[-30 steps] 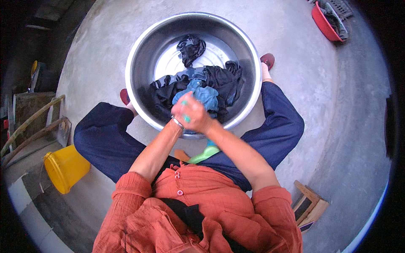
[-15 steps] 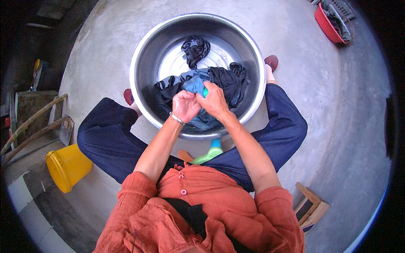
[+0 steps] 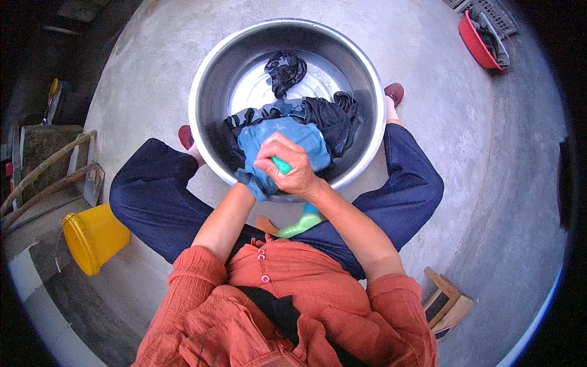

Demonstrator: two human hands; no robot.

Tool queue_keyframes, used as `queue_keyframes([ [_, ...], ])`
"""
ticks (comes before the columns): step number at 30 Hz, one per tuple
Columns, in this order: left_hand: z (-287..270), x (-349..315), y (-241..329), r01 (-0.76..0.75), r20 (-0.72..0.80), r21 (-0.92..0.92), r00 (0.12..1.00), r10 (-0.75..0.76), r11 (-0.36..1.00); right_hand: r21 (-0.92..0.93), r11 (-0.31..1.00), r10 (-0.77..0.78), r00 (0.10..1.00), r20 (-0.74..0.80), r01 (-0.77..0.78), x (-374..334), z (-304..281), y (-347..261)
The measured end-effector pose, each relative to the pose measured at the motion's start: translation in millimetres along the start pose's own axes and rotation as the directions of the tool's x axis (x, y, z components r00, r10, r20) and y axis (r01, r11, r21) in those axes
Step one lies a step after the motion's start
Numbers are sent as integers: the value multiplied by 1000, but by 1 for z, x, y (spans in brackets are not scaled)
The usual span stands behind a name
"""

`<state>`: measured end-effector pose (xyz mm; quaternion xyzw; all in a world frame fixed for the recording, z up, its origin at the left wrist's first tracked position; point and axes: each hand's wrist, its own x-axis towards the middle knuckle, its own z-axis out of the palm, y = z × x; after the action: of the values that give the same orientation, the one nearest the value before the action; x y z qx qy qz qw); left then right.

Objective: The person sits cross-legged on a concrete floor and hand-washes clothes in a large metal basin. They scrub a blue garment and a black garment using a green scrubbing brush and water, repeatedly rubbing the fabric to clean it.

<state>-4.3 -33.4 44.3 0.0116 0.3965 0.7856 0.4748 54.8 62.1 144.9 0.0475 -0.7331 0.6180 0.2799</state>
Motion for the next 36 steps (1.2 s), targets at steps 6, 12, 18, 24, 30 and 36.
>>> queue_keyframes([
  [6,13,7,-31,-144,38,550,988,147,822,-485,858,-208,978,-32,167,5,-42,65],
  [12,9,10,-35,-188,78,776,976,204,602,-339,907,-247,967,56,251,-21,-5,40],
  [18,-2,8,-25,-187,96,867,972,214,461,-462,840,-279,956,85,286,-12,-11,60],
  [24,-2,8,-29,-187,101,886,971,217,424,-342,903,-215,963,161,259,-23,-2,39],
  [30,-20,17,-42,-178,134,974,953,272,143,-518,845,-138,990,28,132,-12,-8,67],
  [36,-1,34,-5,-144,81,824,987,137,547,-411,878,249,968,-45,-245,-18,-14,32],
])
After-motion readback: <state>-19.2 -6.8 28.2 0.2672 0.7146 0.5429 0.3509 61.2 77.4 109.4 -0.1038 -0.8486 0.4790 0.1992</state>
